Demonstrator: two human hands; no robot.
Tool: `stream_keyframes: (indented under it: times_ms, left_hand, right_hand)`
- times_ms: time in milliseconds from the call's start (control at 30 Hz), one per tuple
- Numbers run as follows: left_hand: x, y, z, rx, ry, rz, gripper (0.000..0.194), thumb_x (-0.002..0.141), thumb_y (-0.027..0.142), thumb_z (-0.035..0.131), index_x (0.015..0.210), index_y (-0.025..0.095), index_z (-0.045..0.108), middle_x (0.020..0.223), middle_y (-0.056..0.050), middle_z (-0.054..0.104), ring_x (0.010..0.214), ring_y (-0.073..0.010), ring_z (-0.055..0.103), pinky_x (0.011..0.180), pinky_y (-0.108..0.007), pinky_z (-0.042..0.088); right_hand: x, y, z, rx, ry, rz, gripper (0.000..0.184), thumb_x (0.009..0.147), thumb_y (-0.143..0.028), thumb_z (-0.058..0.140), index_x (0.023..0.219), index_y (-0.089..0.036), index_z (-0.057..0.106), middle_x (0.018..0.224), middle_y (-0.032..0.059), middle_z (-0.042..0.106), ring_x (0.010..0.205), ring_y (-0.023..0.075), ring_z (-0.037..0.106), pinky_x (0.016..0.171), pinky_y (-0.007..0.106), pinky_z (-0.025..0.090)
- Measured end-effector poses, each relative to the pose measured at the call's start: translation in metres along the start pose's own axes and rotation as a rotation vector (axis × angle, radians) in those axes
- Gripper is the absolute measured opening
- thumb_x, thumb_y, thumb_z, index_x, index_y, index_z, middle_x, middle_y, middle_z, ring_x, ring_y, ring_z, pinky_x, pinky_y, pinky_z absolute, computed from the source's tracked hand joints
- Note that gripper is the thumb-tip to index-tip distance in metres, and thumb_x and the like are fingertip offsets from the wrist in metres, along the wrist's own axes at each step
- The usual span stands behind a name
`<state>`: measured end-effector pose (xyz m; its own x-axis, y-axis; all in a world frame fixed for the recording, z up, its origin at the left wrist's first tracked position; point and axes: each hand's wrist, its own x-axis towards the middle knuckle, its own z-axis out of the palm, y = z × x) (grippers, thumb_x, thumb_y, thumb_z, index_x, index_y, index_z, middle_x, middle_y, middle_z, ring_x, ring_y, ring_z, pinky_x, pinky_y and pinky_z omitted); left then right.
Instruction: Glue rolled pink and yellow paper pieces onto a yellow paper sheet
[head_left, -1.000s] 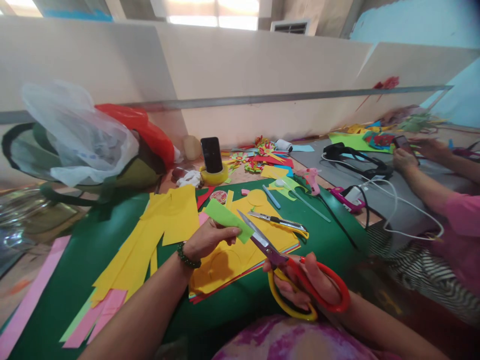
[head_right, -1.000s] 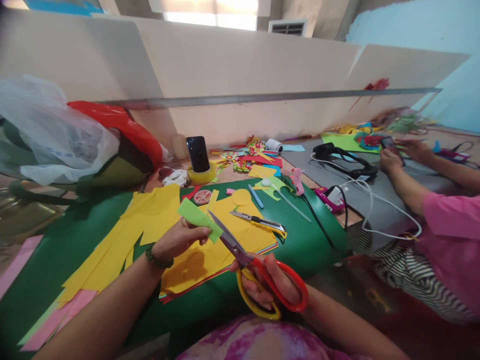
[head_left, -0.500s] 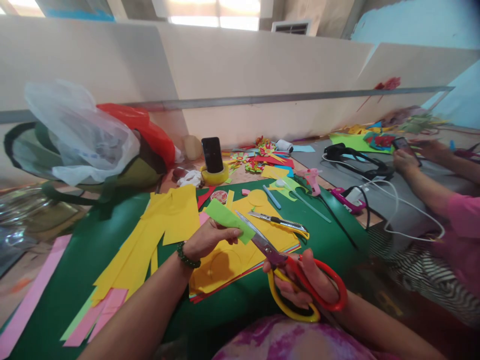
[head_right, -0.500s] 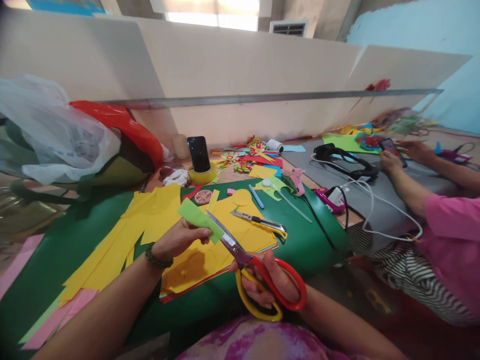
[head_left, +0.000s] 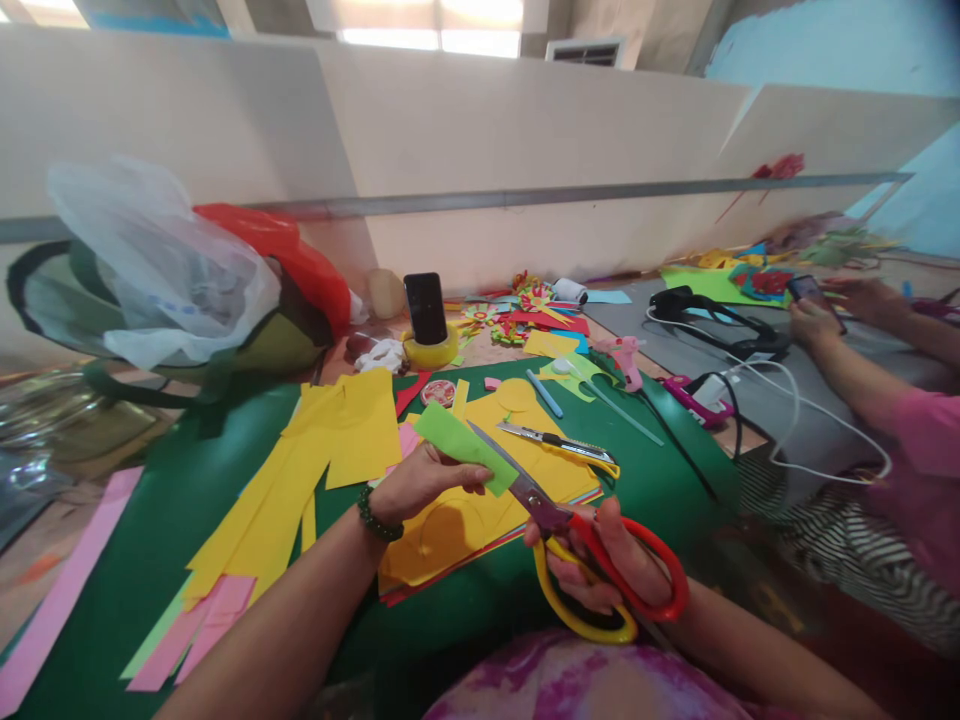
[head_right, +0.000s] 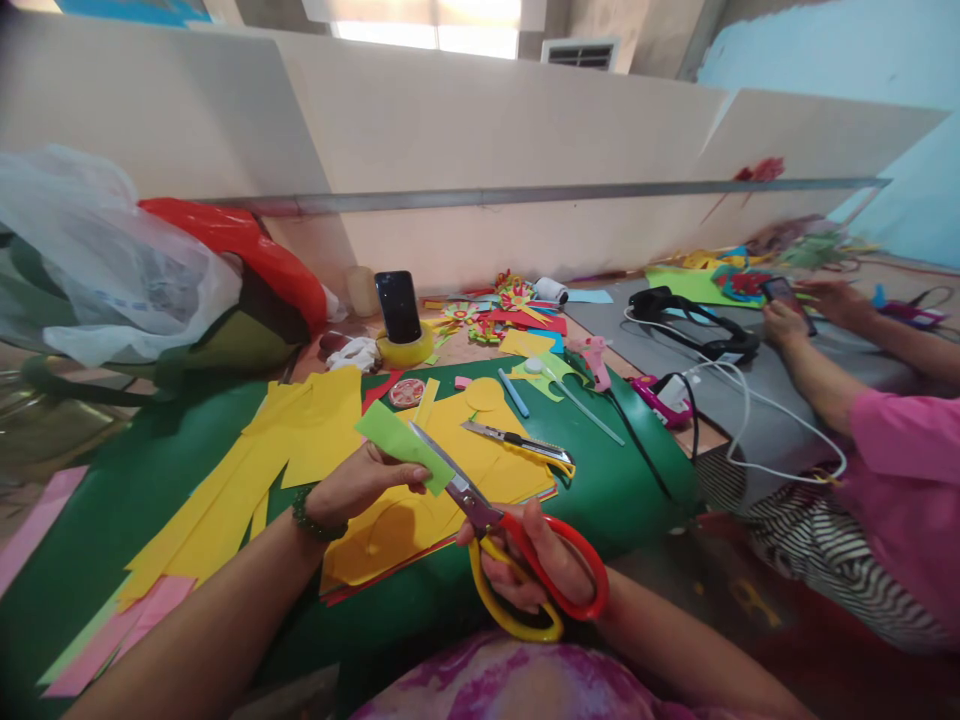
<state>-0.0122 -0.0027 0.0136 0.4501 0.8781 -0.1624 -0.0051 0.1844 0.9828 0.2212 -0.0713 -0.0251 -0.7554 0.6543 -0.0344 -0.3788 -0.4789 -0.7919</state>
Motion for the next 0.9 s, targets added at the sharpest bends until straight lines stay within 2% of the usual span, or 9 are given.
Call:
stream_keyframes:
  times_ms: [200, 367, 500, 667, 900]
  left_hand:
    - [-0.0013, 0.0004, 0.002, 0.024, -0.072, -0.018, 0.028, 0.055, 0.038, 0.086, 0.063, 0.015, 0.073, 0.062, -0.004, 0.07, 0.059, -0.0139, 0.062, 0.061, -0.024, 0.051]
    - [-0.0013, -0.0019, 0.0033, 0.051, -0.113, -0.014, 0.03, 0.057, 0.041, 0.085, 0.069, 0.015, 0.075, 0.068, -0.005, 0.072, 0.064, -0.0153, 0.063, 0.066, -0.026, 0.053]
    - [-0.0013, -0.0032, 0.0044, 0.059, -0.155, -0.009, 0.031, 0.059, 0.04, 0.084, 0.076, 0.015, 0.075, 0.074, -0.005, 0.074, 0.071, -0.0174, 0.065, 0.07, -0.028, 0.054]
    - [-0.0015, -0.004, 0.0058, 0.108, -0.207, 0.039, 0.03, 0.063, 0.038, 0.082, 0.081, 0.015, 0.074, 0.081, -0.005, 0.074, 0.075, -0.017, 0.065, 0.072, -0.026, 0.054]
    - [-0.0018, -0.0046, 0.0065, 0.185, -0.24, 0.05, 0.029, 0.066, 0.038, 0.078, 0.083, 0.015, 0.073, 0.084, -0.004, 0.074, 0.078, -0.0168, 0.064, 0.075, -0.026, 0.053]
  right_hand:
    - [0.003, -0.0007, 0.0011, 0.02, -0.027, -0.008, 0.081, 0.07, -0.084, 0.047, 0.104, -0.014, 0.065, 0.063, -0.005, 0.046, 0.035, 0.0005, 0.031, 0.033, 0.015, 0.027]
    - [0.0057, -0.0011, 0.0028, 0.027, -0.036, -0.007, 0.077, 0.071, -0.084, 0.045, 0.102, -0.017, 0.066, 0.062, -0.0055, 0.045, 0.033, -0.0001, 0.028, 0.032, 0.014, 0.03]
    - [0.0061, -0.0014, 0.0042, 0.004, -0.048, -0.026, 0.071, 0.072, -0.082, 0.045, 0.1, -0.021, 0.069, 0.061, -0.0056, 0.044, 0.032, -0.0004, 0.026, 0.031, 0.013, 0.028]
    - [0.0081, -0.0011, 0.005, 0.017, -0.059, -0.03, 0.076, 0.069, -0.085, 0.043, 0.102, -0.023, 0.071, 0.062, -0.0048, 0.044, 0.033, 0.0005, 0.03, 0.033, 0.013, 0.029]
    - [0.0084, 0.0012, 0.0019, 0.004, -0.057, -0.015, 0.074, 0.071, -0.084, 0.043, 0.102, -0.024, 0.071, 0.061, -0.0055, 0.043, 0.032, 0.0002, 0.026, 0.032, 0.014, 0.029]
